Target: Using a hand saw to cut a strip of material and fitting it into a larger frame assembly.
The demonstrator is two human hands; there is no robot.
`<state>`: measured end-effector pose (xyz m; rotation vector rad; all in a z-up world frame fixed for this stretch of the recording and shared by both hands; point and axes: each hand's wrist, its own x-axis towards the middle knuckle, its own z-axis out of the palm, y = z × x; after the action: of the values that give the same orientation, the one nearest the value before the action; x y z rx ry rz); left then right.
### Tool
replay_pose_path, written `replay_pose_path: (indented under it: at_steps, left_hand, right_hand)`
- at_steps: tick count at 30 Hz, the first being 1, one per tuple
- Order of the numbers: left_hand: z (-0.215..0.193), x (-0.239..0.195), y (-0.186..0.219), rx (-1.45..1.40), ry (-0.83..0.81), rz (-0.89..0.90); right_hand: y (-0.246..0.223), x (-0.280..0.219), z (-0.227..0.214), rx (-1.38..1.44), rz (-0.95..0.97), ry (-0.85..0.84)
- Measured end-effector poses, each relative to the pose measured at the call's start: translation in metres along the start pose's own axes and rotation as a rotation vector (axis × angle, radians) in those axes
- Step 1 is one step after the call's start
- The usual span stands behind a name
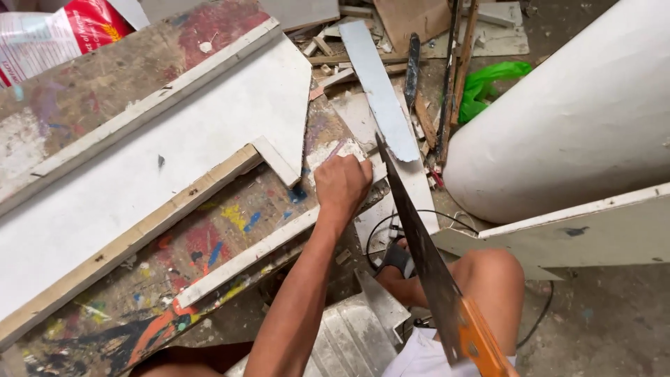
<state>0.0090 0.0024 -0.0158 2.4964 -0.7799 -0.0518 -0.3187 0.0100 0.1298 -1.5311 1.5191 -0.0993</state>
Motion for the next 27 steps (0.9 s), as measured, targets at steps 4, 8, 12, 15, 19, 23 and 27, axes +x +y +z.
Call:
replay_pose_path:
  at_steps: [4, 8, 12, 15, 19, 23, 27]
  left_hand:
    - [0.007, -0.006, -0.005, 0.009, -0.011, 0.036]
    - [0.002, -0.008, 0.002, -0.027, 0.015, 0.038]
    - [0.002, -0.007, 0.011, 0.039, 0.017, -0.017]
    - [0.005, -0.011, 0.004, 0.035, 0.030, -0.017]
    - [0.002, -0.004, 0.005, 0.122, 0.090, 0.058]
    - [0.005, -0.006, -0.002, 0.052, 0.017, 0.061]
    - [-0.009, -0.009, 0.012, 0.073, -0.052, -0.035]
  right_hand:
    - [-0.031, 0.045, 0.038, -0.177, -0.194, -0.086]
    - [-0.132, 0.108, 0.094, 0.074, -0.287, -0.144]
    - [-0.094, 0.082, 0.079, 0.118, -0.368, -0.176]
    - [-0.050, 0.039, 0.049, 0.086, -0.325, -0.157]
    - [-0.009, 0.058, 0.037, 0.083, -0.440, -0.110]
    - [0.017, 0.080, 0.045, 0.058, -0.559, -0.076]
    - [-0.079, 0.123, 0.099, 0.058, -0.655, -0.072]
